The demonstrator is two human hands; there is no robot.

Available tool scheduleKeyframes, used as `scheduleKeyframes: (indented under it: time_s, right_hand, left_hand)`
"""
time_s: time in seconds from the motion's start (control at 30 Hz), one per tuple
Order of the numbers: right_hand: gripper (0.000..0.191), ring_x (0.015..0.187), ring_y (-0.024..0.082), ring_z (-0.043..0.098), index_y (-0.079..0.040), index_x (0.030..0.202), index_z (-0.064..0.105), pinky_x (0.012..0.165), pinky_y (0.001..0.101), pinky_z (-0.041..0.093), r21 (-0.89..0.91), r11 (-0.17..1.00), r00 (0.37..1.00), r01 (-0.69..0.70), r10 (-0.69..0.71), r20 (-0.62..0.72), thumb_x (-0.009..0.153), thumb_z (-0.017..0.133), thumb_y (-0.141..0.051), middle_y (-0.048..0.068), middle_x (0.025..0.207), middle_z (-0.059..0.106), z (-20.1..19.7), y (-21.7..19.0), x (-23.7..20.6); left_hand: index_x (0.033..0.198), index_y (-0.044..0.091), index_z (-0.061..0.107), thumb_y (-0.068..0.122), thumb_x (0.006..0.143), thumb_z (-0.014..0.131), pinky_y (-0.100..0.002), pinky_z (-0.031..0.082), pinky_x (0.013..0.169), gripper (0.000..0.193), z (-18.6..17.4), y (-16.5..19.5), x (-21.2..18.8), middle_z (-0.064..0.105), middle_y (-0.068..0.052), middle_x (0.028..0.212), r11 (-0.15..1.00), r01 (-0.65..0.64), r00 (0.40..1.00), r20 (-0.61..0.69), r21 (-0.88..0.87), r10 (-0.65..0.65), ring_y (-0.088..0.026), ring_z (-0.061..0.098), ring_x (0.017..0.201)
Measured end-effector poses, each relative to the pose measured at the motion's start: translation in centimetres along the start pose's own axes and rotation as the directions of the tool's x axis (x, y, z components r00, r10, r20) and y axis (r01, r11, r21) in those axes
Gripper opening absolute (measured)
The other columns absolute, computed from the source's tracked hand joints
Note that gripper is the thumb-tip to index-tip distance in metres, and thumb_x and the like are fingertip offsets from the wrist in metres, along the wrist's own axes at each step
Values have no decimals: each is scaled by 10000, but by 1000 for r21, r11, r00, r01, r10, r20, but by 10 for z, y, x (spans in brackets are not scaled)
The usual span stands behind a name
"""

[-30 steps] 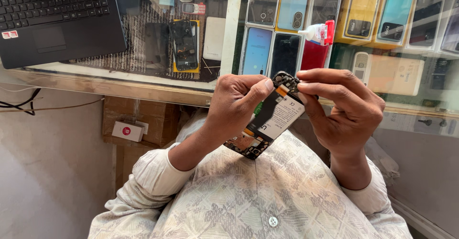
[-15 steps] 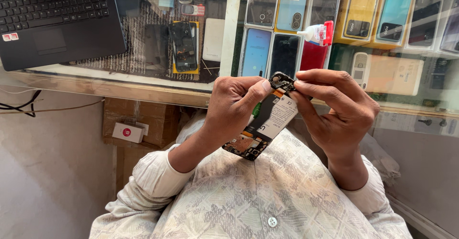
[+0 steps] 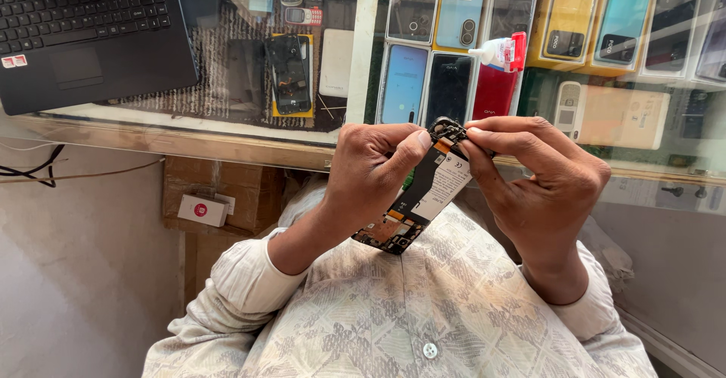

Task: The person applies adhesive to the internal frame of a disassembled smartphone, then installs a new battery and presses it into place. The person uses tweezers to adjust a connector ribbon near the top of the phone.

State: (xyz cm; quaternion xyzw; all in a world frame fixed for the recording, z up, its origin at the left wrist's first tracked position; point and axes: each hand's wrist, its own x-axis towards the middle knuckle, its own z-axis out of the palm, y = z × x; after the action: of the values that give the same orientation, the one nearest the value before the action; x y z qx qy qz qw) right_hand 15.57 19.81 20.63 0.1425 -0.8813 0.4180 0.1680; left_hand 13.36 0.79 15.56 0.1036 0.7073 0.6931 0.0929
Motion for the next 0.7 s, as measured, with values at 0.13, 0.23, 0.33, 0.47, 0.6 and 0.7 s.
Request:
scheduleKeyframes:
  time_s: [0.13, 0.23, 0.33, 0.47, 0.6, 0.7]
  right_hand:
    - [134, 941, 190, 783, -17, 1088, 768, 781, 249, 638, -50, 999, 1000, -6, 7, 4, 982, 850, -20, 127, 1041, 770, -1, -3, -1]
    - [141, 954, 197, 784, -20, 1094, 768, 783, 253, 639, -51, 999, 1000, 12, -13, -4, 981, 853, -24, 128, 1046, 769, 0, -1, -2]
    - [130, 948, 194, 786, -23, 1103, 772, 785, 251, 645, -44, 998, 999, 45, -45, 3, 995, 845, -13, 122, 1040, 773, 0, 3, -1]
    - [126, 945, 182, 787, -21, 1118, 769, 778, 243, 637, -1, 1000, 999, 28, -28, 22, 1010, 834, -13, 112, 1043, 773, -2, 6, 0]
    - [115, 917, 175, 780, -21, 1086, 764, 756, 237, 632, -2, 1000, 999, 9, -9, 52, 993, 831, -21, 108, 1030, 769, -5, 2, 2]
    - [118, 909, 172, 777, -23, 1070, 766, 751, 241, 626, -60, 998, 999, -9, 12, 51, 982, 843, -33, 108, 1027, 767, -6, -4, 2]
  left_hand:
    - [873, -2, 762, 254, 1034, 573, -220, 491, 471, 356, 1, 1, 0, 687, -9, 638, 999, -4, 1000, -6, -38, 3, -28, 625, 551]
    - [849, -9, 751, 245, 1038, 573, -222, 463, 473, 363, 1, 0, 0, 651, -8, 609, 1000, 0, 1000, -13, -9, 0, -26, 585, 547]
    - [857, -9, 749, 236, 1030, 572, -220, 471, 479, 348, 1, -4, 0, 660, 10, 628, 999, -10, 1000, -18, -46, 9, -13, 592, 565]
    - [779, -26, 700, 232, 1063, 587, -240, 375, 479, 400, 1, -9, 2, 547, 2, 599, 999, 31, 999, -10, -40, -31, -25, 465, 565]
    - [809, -6, 739, 248, 1043, 573, -221, 427, 450, 383, 2, -8, 1, 627, 19, 602, 998, 14, 1000, 1, -62, -14, -8, 546, 538]
    - [839, 0, 750, 250, 1044, 569, -219, 440, 451, 370, 3, -6, 1, 643, 18, 610, 999, -17, 1000, -1, -29, 17, -8, 560, 538]
